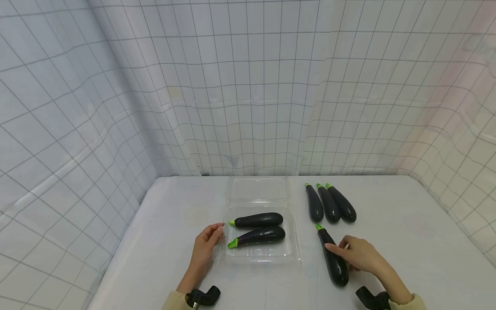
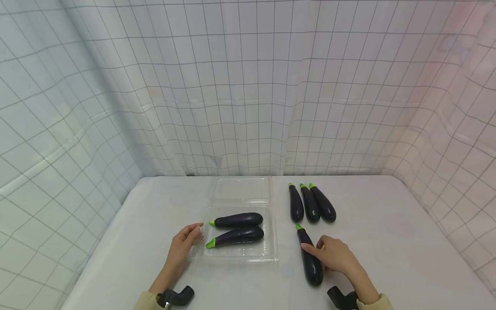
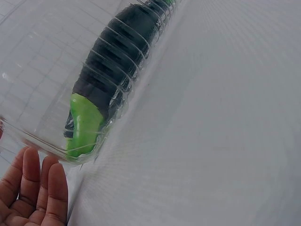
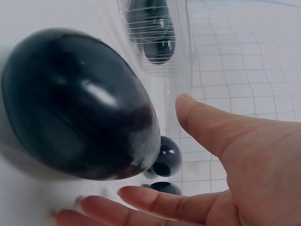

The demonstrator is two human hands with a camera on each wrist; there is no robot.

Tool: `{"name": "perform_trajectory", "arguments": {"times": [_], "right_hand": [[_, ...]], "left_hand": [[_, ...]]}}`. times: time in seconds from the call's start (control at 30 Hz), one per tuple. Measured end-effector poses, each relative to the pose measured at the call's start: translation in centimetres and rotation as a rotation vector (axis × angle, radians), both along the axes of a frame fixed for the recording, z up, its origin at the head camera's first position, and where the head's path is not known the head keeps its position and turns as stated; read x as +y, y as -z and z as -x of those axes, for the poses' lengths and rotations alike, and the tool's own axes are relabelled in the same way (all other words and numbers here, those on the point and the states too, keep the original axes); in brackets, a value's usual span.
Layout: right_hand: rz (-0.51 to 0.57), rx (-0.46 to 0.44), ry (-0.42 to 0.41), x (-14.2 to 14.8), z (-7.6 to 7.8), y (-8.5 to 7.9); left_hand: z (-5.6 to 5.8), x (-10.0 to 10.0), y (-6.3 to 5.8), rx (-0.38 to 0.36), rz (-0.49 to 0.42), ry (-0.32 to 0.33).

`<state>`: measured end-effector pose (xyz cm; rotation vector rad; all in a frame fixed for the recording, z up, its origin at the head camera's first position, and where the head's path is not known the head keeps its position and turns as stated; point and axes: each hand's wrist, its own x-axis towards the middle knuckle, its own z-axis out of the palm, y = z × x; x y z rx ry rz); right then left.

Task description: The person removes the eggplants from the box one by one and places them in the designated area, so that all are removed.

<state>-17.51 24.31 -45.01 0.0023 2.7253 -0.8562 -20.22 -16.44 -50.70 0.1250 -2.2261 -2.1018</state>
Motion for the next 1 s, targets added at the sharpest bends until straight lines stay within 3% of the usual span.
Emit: {"name": "perform_trajectory", "arguments": {"times": [0.4, 0.67, 1.0], "right_hand": [[-0.028, 0.103, 0.027, 0.1, 0.7, -0.4], [0.001, 0.285, 0.061, -0.6, 1.2, -0.9], [0.135, 0.491, 0.045, -2.5, 2.4, -1.6]], "left_hand": [[0.1, 0.0, 0.3, -0.001, -0.002, -0.008], [0.2, -0.2, 0.1, -0.021, -0.015, 0.011], [0.0, 0.0, 0.2, 0.002, -0.001, -0.007]]}}
